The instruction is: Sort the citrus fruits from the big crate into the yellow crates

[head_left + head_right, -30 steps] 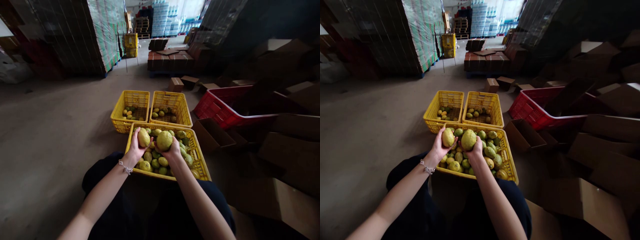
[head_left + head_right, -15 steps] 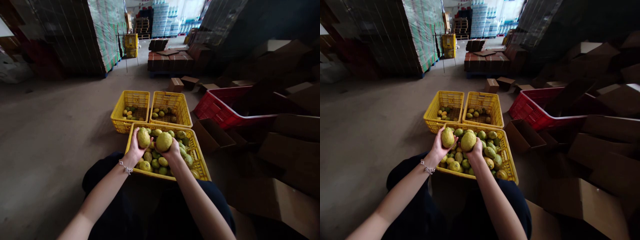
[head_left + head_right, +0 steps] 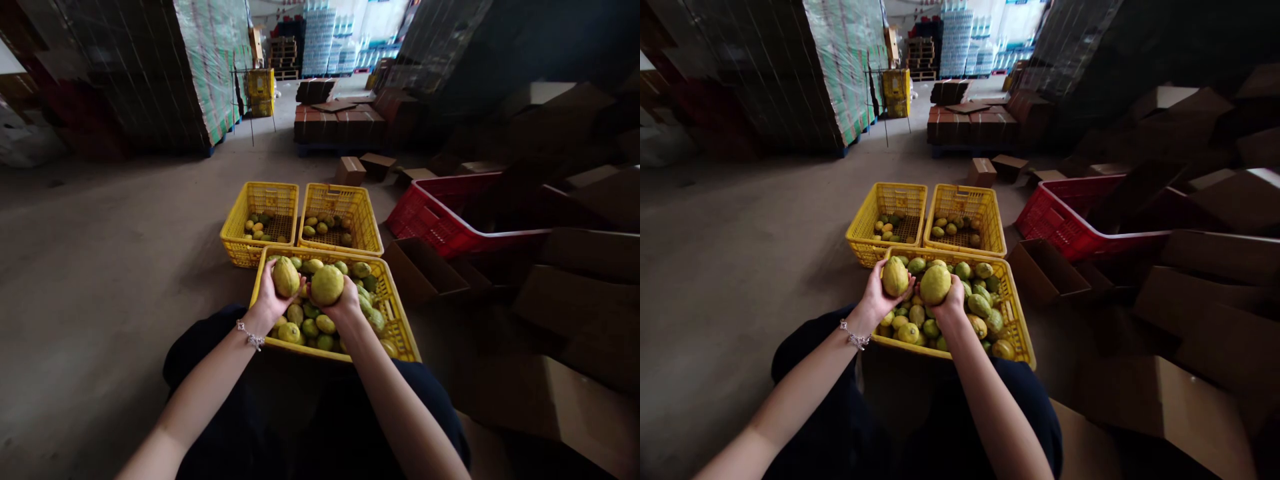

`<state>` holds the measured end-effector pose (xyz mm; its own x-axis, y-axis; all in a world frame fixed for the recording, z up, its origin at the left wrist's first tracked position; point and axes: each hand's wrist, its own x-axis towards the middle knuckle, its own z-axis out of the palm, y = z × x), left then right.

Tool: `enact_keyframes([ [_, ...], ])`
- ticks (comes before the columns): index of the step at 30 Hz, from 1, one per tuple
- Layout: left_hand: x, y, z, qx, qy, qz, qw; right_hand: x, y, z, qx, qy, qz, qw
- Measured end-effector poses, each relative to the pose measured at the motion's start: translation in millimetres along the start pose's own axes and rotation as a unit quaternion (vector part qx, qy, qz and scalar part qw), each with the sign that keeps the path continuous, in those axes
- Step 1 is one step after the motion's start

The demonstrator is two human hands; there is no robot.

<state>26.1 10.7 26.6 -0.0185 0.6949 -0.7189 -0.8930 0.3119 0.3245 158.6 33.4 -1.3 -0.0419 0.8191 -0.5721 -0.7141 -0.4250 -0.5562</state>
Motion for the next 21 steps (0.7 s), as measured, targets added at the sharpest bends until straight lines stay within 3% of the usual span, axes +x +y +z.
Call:
enact_keyframes([
  [3, 0.2, 1.5, 0.3, -0.002, -0.022, 0.000, 1.000, -3.6, -3.6, 2.6, 0.018, 0.040, 0.087, 0.995],
  [10, -2.3, 5.9, -3.3, 0.020, -0.097, -0.025, 0.995, -13.8, -22.2, 5.5, 0.019, -0.029, 0.081, 0.996],
  [13, -3.6, 7.9, -2.2, 0.052, -0.123, -0.008, 0.991, -14.9, -29.1, 3.7, -0.012, -0.057, 0.062, 0.996],
  [15, -3.5, 6.7, -2.0, 0.090, -0.129, 0.041, 0.987, -15.5, -29.6, 1.8, -0.040, -0.064, 0.010, 0.997],
  [18, -3.3, 1.6, -4.5, 0.139, -0.135, 0.159, 0.968, -17.8, -24.3, -2.2, -0.093, -0.059, -0.139, 0.984],
  [21, -5.8, -3.1, -9.0, 0.171, -0.149, 0.259, 0.939, -20.9, -17.8, -6.5, -0.170, -0.050, -0.315, 0.933],
])
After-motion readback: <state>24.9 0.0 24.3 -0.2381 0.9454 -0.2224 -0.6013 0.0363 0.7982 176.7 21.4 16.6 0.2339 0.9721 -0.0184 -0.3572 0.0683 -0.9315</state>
